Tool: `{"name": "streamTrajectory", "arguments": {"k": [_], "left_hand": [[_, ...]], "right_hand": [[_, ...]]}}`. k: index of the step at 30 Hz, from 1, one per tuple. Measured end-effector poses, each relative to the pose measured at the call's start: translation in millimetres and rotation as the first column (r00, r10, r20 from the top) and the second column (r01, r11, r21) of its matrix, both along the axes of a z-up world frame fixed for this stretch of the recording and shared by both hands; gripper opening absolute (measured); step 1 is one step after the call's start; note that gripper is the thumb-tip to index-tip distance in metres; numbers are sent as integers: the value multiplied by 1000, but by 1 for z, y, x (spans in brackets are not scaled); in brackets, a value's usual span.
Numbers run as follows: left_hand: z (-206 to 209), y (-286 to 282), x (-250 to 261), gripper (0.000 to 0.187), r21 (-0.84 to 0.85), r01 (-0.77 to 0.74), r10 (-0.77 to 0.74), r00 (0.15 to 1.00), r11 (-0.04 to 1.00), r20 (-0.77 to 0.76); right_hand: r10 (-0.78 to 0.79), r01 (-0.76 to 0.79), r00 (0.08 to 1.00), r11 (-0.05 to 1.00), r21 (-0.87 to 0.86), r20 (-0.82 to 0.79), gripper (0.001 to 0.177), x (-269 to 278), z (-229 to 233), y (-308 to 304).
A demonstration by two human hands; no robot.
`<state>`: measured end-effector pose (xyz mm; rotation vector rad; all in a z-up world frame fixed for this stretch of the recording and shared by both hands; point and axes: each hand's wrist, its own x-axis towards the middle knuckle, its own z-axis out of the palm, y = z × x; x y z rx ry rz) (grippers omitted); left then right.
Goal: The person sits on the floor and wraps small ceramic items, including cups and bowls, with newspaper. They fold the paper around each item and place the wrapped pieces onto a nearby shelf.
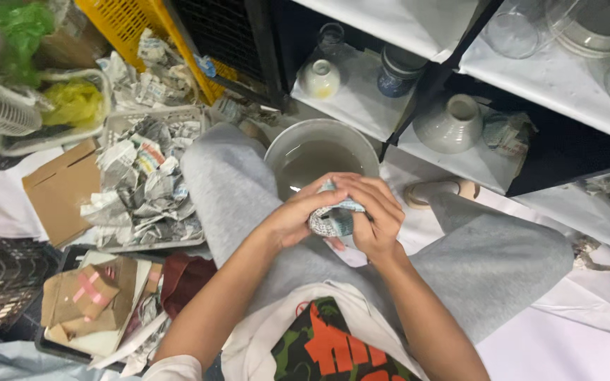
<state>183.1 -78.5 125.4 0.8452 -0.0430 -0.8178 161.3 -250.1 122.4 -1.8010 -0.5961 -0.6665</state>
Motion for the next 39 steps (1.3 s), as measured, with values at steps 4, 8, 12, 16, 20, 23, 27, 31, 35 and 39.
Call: {"name": "streamTrajectory", "arguments": {"k": [4,8,12,16,20,23,27,31,35,39], "left_hand": [[12,-14,30,50,65,-162,150,975,985,162],[48,-28,68,56,148,-369,249,824,917,509],[88,-44,113,56,133,-752,113,266,646,957],[106,-81,175,61,73,-905,57,106,419,993],[95,-131,234,75,169,-949,-129,139,268,982],[73,-157,262,80,197,-957,-208,152,212,966],[51,-176,283,79,136,-977,-167,109,164,980],[50,-193,275,79,116,-979,-109,99,170,989],[60,-187,263,99,288,-903,-179,241,320,954],[79,-159,272,136,612,-690,-440,445,386,780]], "right_hand": [[-95,86,992,990,-111,-79,48,24,10,-4],[-180,173,983,973,-150,-35,59,64,30,-7],[-100,113,988,988,109,-122,65,105,45,-11],[35,43,984,907,420,-175,75,120,40,-6],[-5,97,977,904,416,-215,53,104,17,-3],[-107,174,943,966,191,-313,28,81,-1,-16],[57,39,882,981,192,-467,18,60,-20,-33],[183,-70,803,974,215,-568,19,51,-35,-42],[205,-110,765,975,191,-610,19,43,-49,-46],[240,-138,730,969,206,-639,16,36,-59,-48]]}}
